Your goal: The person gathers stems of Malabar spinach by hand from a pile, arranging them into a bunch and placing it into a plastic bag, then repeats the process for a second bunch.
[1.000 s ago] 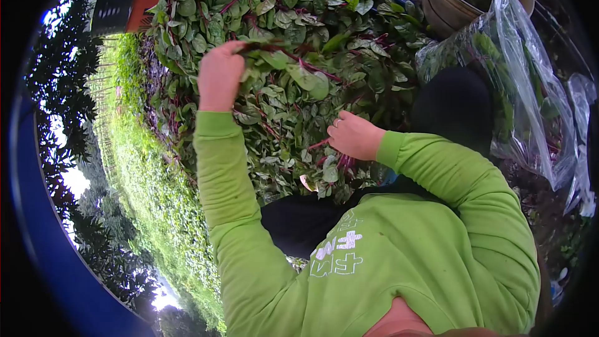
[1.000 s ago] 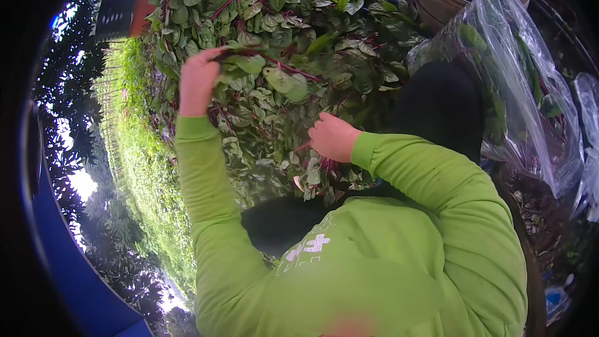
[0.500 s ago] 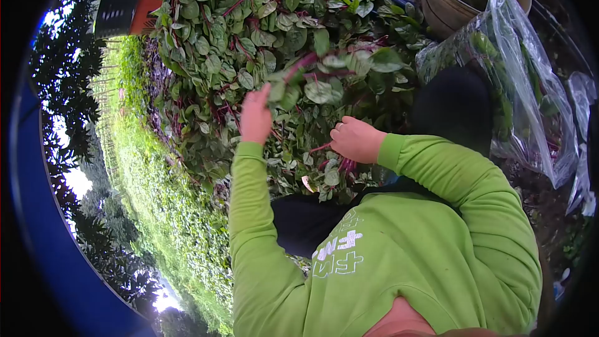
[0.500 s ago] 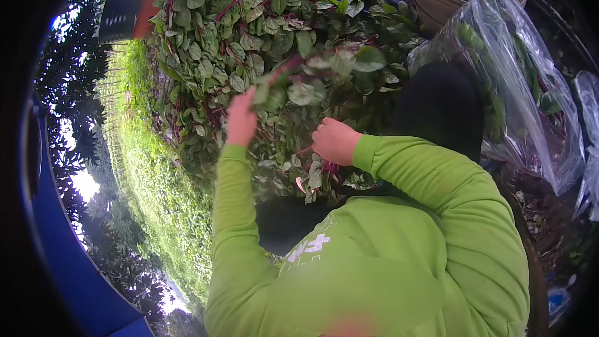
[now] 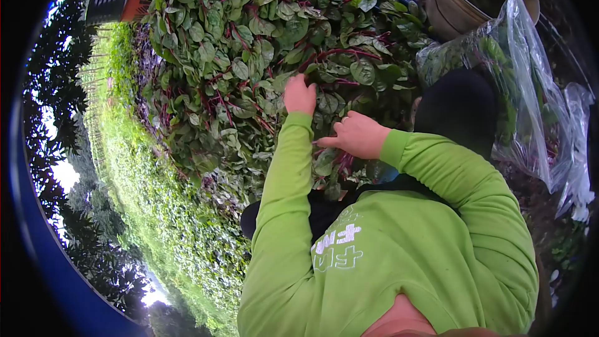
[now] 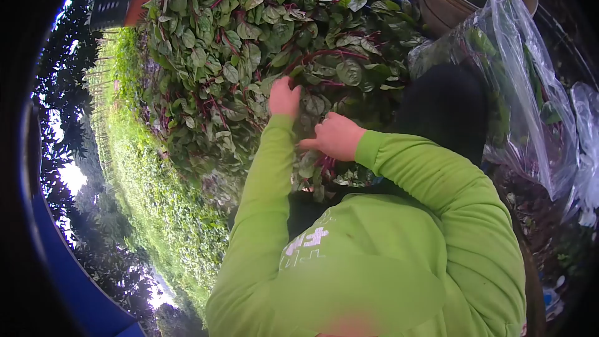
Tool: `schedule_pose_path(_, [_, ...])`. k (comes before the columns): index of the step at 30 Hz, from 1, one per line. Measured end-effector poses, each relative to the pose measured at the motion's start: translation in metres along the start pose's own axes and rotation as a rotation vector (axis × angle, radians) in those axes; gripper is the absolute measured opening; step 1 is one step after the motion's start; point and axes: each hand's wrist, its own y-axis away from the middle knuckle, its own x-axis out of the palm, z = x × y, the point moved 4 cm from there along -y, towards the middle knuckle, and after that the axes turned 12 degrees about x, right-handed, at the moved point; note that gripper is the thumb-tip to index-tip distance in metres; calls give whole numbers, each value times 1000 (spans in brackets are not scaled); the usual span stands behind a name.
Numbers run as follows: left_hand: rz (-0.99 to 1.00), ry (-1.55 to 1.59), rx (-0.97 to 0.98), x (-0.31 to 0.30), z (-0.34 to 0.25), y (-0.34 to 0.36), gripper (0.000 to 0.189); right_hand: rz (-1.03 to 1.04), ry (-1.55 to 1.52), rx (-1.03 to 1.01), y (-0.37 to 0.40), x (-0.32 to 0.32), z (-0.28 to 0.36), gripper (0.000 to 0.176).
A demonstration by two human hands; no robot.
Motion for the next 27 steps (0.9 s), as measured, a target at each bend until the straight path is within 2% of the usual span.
schedule_pose_path(1, [26,-2,-79,6,2,-4,35,-5,-4,0,1,-1,0,25])
schedule_pose_path(4, [0,334,-239,6,17,-9,40,-38,-11,10,4,-3,-1,27])
schedule_pose_path(5, [-12,373,-196,1,20,-8,37,-50,-4,17,3,-4,0,25])
schedule_pose_path(8, [128,962,-360,-14,32,7,27,-60,18,24,-2,-3,1,19])
schedule_pose_path(9, [152,989,-374,-22,30,15,23,-56,26,25,-3,-3,2,17])
schedule_pose_path(12, [28,909,-299,-42,18,39,22,-97,9,8,-1,-6,8,12])
schedule_pose_path(16, [145,885,-223,-31,8,78,23,-163,-7,31,11,-9,16,11])
schedule_pose_path(18, [232,950,-253,-30,-14,100,25,-229,-18,63,18,-10,18,13])
schedule_pose_path(21, [349,1207,-426,-35,-42,122,20,-246,-16,230,26,-7,11,16])
schedule_pose_path(23, [367,1375,-545,-27,-40,131,18,-174,17,304,32,-1,5,19])
schedule_pose_path(26, [446,1317,-404,-16,-39,126,21,-150,8,332,31,3,1,19])
schedule_pose_path(27, [451,1071,-168,-9,-33,115,23,-175,16,315,31,8,-1,19])
